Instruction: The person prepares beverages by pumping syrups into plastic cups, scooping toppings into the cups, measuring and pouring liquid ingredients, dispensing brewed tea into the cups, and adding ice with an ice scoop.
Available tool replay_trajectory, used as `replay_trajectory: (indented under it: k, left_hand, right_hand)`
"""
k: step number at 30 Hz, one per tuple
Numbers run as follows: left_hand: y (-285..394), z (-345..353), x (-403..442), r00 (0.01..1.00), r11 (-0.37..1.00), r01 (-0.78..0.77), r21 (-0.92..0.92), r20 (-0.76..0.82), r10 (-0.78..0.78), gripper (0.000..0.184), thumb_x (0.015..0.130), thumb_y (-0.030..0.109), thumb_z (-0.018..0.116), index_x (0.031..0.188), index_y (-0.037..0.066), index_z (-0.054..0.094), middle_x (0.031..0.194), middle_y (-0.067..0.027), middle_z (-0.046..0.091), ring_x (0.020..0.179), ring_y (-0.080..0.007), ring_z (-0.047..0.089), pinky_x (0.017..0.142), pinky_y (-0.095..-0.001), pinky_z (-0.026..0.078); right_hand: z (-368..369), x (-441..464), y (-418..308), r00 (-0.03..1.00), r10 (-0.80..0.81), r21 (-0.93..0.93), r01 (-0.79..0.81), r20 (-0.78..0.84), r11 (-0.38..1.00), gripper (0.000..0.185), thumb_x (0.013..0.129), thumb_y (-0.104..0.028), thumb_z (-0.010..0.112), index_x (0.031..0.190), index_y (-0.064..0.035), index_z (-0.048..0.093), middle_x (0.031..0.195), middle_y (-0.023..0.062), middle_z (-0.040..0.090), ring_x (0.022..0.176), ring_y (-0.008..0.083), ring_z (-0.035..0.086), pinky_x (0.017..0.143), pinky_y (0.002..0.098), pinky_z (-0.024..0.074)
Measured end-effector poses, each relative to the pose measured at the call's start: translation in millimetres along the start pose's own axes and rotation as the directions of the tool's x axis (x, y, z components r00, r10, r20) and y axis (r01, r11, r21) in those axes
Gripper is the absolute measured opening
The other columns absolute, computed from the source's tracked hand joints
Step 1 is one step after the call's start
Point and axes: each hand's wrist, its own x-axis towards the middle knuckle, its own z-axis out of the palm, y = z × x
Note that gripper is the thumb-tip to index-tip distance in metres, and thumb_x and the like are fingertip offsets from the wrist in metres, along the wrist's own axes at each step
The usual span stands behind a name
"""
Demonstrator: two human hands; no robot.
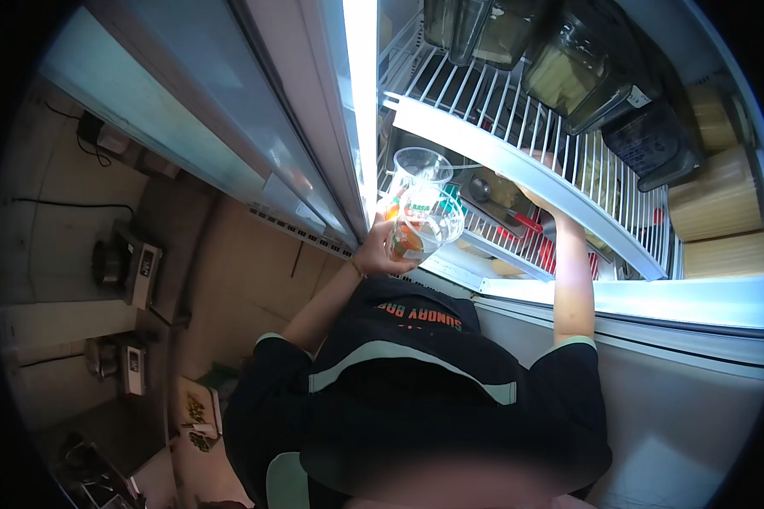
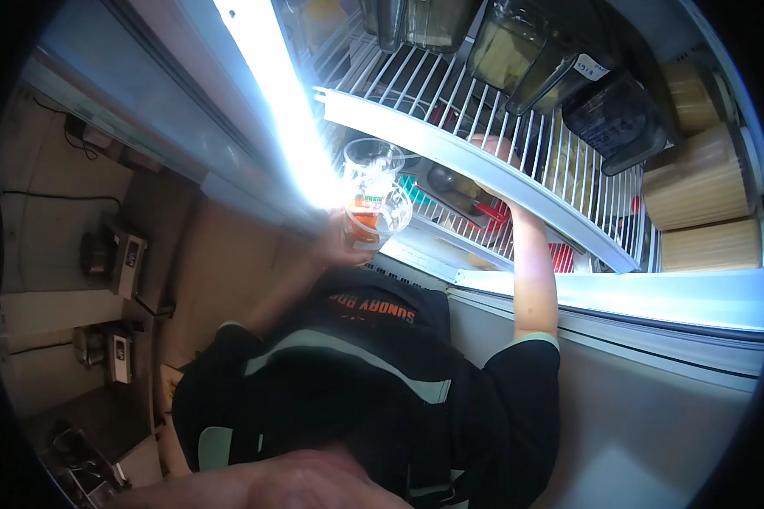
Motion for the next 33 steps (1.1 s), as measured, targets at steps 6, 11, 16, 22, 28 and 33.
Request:
replay_trajectory:
  k: [6, 11, 16, 22, 28, 33]
  left_hand:
    - [23.1, -0.1, 0.5, 0.994, 0.895, -0.094, 0.437, -0.015, 0.112, 0.076, 0.056, 0.023, 0.085, 0.121, -0.001, 0.053, 0.121, -0.0143, 0.056, 0.114, -0.0254, 0.053, 0.098, -0.0392, 0.042]
    - [106.0, -3.0, -2.4, 0.986, 0.986, -0.160, -0.055, 0.043, 0.162, 0.080, 0.053, 0.029, 0.084, 0.124, 0.006, 0.057, 0.133, -0.0191, 0.039, 0.132, -0.0330, 0.033, 0.109, -0.0406, 0.030]
    - [130.0, -15.6, -13.9, 0.948, 0.829, 0.020, -0.558, 0.273, 0.161, 0.085, 0.054, 0.027, 0.084, 0.129, 0.004, 0.052, 0.133, -0.0166, 0.042, 0.128, -0.0309, 0.040, 0.107, -0.0391, 0.033]
    - [133.7, -44.1, -18.6, 0.903, 0.690, 0.164, -0.705, 0.389, 0.182, 0.085, 0.054, 0.025, 0.083, 0.130, 0.004, 0.051, 0.133, -0.0160, 0.043, 0.127, -0.0300, 0.041, 0.107, -0.0386, 0.033]
    - [138.0, -112.0, -49.3, 0.863, 0.606, 0.273, -0.747, 0.468, 0.188, 0.086, 0.055, 0.024, 0.083, 0.131, 0.003, 0.049, 0.132, -0.0155, 0.044, 0.127, -0.0292, 0.042, 0.107, -0.0382, 0.034]
    - [148.5, -186.0, -86.8, 0.887, 0.562, 0.278, -0.779, 0.433, 0.161, 0.086, 0.055, 0.022, 0.082, 0.131, 0.003, 0.048, 0.132, -0.0150, 0.045, 0.126, -0.0285, 0.043, 0.106, -0.0378, 0.034]
  right_hand:
    - [10.9, 10.7, -12.9, 0.997, -0.074, -0.121, 0.070, -0.028, 0.990, 0.028, 0.088, -0.024, 0.064, 0.102, 0.0001, 0.059, 0.092, 0.0157, 0.066, 0.086, 0.0291, 0.064, 0.075, 0.0394, 0.0505]
    - [51.7, 19.0, -27.8, 0.980, -0.188, -0.197, 0.172, -0.062, 0.965, 0.029, 0.088, -0.024, 0.064, 0.103, 0.0002, 0.059, 0.093, 0.0161, 0.066, 0.087, 0.0296, 0.064, 0.076, 0.0398, 0.0505]
    - [92.7, -5.1, -41.1, 0.907, -0.229, -0.103, 0.205, -0.353, 0.973, 0.056, 0.083, -0.024, 0.071, 0.130, -0.0038, 0.048, 0.096, 0.0195, 0.066, 0.084, 0.0309, 0.064, 0.074, 0.0382, 0.0503]
    - [193.9, -101.2, -40.2, 0.490, 0.078, 0.181, 0.167, -0.868, 0.969, 0.046, 0.090, -0.011, 0.062, 0.130, 0.0017, 0.044, 0.083, 0.0116, 0.061, 0.067, 0.0183, 0.055, 0.061, 0.0290, 0.0454]
    - [325.3, -224.4, -57.4, 0.807, 0.121, -0.180, -0.270, -0.578, 0.946, 0.033, 0.085, -0.023, 0.061, 0.112, -0.0047, 0.057, 0.085, 0.0147, 0.065, 0.077, 0.0331, 0.061, 0.070, 0.0450, 0.0465]
    - [392.2, -334.1, -110.2, 0.634, 0.773, -0.679, -0.580, -0.028, 0.451, 0.036, 0.077, -0.028, 0.064, 0.109, -0.0112, 0.066, 0.095, 0.0101, 0.068, 0.086, 0.0291, 0.064, 0.084, 0.0465, 0.0455]
